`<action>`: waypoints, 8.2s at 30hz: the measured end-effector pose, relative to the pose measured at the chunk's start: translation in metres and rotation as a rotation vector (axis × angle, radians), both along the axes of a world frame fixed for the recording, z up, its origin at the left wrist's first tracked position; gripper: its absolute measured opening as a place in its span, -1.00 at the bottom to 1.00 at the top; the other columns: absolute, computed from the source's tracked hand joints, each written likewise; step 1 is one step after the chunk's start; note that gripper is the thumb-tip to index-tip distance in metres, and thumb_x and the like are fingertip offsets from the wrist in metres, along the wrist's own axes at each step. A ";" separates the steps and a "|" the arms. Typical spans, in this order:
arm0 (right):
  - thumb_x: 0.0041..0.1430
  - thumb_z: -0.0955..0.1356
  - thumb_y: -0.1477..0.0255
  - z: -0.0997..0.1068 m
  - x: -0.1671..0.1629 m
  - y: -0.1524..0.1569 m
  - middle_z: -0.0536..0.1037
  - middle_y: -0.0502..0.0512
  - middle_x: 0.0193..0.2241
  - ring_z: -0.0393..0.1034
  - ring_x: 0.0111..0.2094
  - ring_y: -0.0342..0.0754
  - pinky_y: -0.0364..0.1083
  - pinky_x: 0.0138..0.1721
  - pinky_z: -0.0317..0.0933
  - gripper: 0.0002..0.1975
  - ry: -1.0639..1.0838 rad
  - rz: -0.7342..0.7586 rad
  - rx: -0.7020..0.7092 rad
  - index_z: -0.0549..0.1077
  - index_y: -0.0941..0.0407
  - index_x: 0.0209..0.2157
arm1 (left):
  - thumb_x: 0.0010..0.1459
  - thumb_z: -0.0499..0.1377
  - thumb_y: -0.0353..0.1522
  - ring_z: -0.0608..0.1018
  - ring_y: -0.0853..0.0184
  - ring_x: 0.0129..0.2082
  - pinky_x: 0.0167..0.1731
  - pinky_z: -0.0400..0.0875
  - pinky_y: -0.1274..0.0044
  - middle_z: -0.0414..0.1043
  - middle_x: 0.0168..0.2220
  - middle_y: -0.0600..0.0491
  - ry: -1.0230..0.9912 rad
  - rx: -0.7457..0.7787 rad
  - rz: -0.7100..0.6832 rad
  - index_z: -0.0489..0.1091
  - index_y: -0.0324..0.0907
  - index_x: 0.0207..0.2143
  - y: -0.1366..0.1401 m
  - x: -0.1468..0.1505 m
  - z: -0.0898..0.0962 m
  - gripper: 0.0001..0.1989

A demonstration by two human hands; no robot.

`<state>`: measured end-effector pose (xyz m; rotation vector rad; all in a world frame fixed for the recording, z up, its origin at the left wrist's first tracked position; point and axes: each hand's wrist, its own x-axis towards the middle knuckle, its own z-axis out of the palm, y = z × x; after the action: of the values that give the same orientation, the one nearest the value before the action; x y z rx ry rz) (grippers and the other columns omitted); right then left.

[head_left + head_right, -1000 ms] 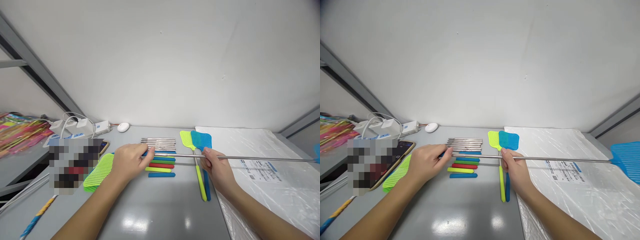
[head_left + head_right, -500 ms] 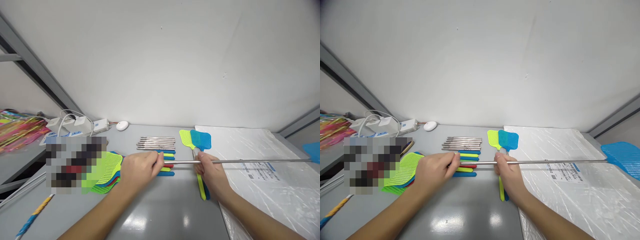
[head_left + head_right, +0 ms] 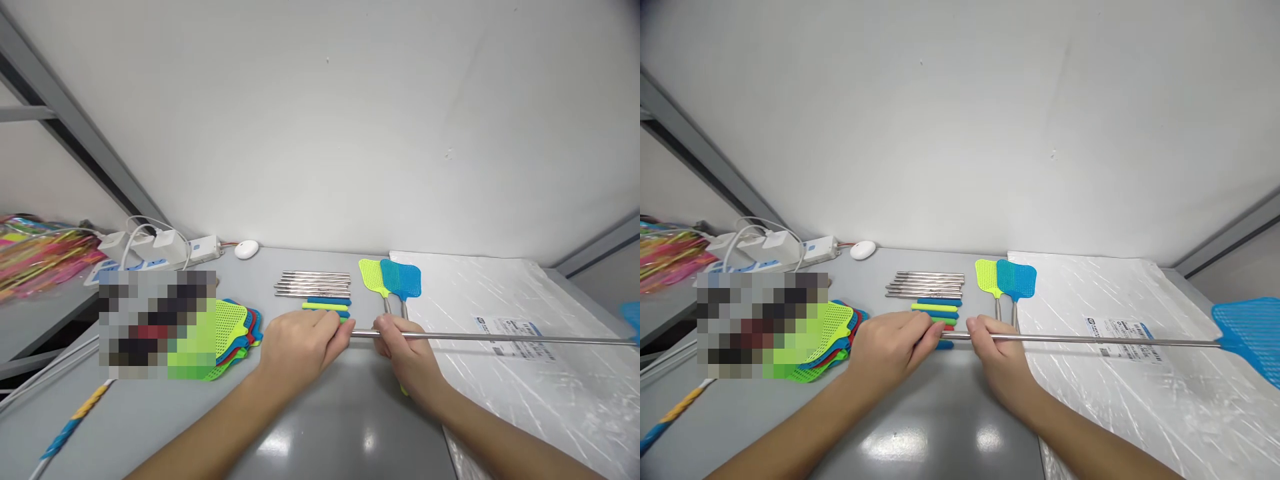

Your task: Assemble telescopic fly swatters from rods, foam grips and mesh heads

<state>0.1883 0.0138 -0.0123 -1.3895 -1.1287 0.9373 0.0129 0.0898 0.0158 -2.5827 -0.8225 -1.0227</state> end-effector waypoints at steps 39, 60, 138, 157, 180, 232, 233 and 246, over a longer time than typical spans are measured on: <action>0.27 0.28 0.15 0.005 0.010 0.002 0.05 -0.11 -0.66 -0.07 -0.58 -0.17 -0.09 -0.54 -0.14 -0.52 0.181 -0.196 0.140 0.10 0.07 -0.63 | 0.27 0.04 -0.32 0.21 0.47 -0.71 -0.61 -0.09 0.48 0.20 -0.73 0.18 -0.032 0.018 0.086 0.20 -0.17 -0.67 0.010 -0.002 0.000 -0.58; 0.25 0.11 -0.03 0.022 0.054 0.024 0.20 -0.07 -0.64 0.06 -0.62 -0.17 -0.14 -0.58 0.02 -0.46 0.597 -0.440 0.313 0.44 0.10 -0.39 | 0.26 0.04 -0.29 0.19 0.45 -0.65 -0.56 -0.06 0.51 0.15 -0.71 0.16 -0.016 -0.024 0.242 0.14 -0.19 -0.66 0.042 -0.030 0.008 -0.58; 0.24 0.18 0.35 0.010 0.089 0.034 0.53 0.15 -0.51 0.38 -0.49 -0.03 -0.13 -0.51 -0.01 -0.63 -1.141 0.014 -0.521 0.46 0.12 -0.56 | -0.20 0.29 0.14 0.43 0.23 -0.33 -0.40 0.24 0.47 0.37 -0.28 0.05 0.357 -0.665 -0.311 0.34 -0.11 -0.25 -0.024 0.060 0.003 -0.38; 0.22 0.18 0.37 0.011 0.087 0.037 0.50 0.11 -0.57 0.32 -0.54 -0.06 -0.11 -0.53 -0.05 -0.63 -1.115 -0.015 -0.527 0.43 0.11 -0.60 | 0.01 0.26 0.03 0.36 0.33 -0.35 -0.27 0.13 0.46 0.32 -0.34 0.12 0.380 -0.494 -0.429 0.35 -0.09 -0.22 -0.014 0.049 -0.029 -0.55; 0.30 0.16 0.36 0.002 0.077 0.041 0.52 0.13 -0.46 0.43 -0.44 0.03 -0.10 -0.52 -0.13 -0.80 -1.297 -0.154 -0.472 0.33 0.12 -0.32 | 0.04 0.11 0.16 0.38 0.25 -0.33 -0.28 0.18 0.41 0.32 -0.32 0.06 0.406 -0.497 -0.302 0.33 -0.10 -0.26 -0.024 0.067 -0.037 -0.47; 0.15 0.25 0.48 0.000 0.090 0.041 0.42 -0.03 -0.52 0.24 -0.54 -0.13 -0.15 -0.52 -0.12 -0.97 -0.948 -0.112 -0.351 0.26 0.08 -0.36 | -0.03 0.27 0.07 0.43 0.23 -0.28 -0.25 0.26 0.39 0.38 -0.25 0.07 0.344 -0.610 -0.259 0.32 -0.13 -0.20 -0.029 0.066 -0.035 -0.46; 0.16 0.25 0.48 0.000 0.090 0.041 0.42 -0.03 -0.52 0.25 -0.53 -0.12 -0.15 -0.51 -0.12 -0.97 -0.950 -0.112 -0.348 0.25 0.08 -0.36 | -0.02 0.27 0.05 0.43 0.23 -0.28 -0.25 0.26 0.39 0.38 -0.25 0.07 0.347 -0.609 -0.262 0.32 -0.13 -0.21 -0.029 0.066 -0.035 -0.49; 0.16 0.23 0.48 -0.002 0.088 0.040 0.43 -0.02 -0.51 0.26 -0.52 -0.11 -0.15 -0.51 -0.12 -0.97 -0.967 -0.108 -0.343 0.24 0.07 -0.35 | -0.03 0.30 0.02 0.41 0.23 -0.25 -0.22 0.26 0.38 0.37 -0.25 0.08 0.352 -0.649 -0.282 0.31 -0.11 -0.21 -0.028 0.064 -0.032 -0.51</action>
<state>0.2768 0.0539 -0.0143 -2.2744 -1.6000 0.3488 0.0765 0.0618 -0.0167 -3.3650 -0.8049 -0.3499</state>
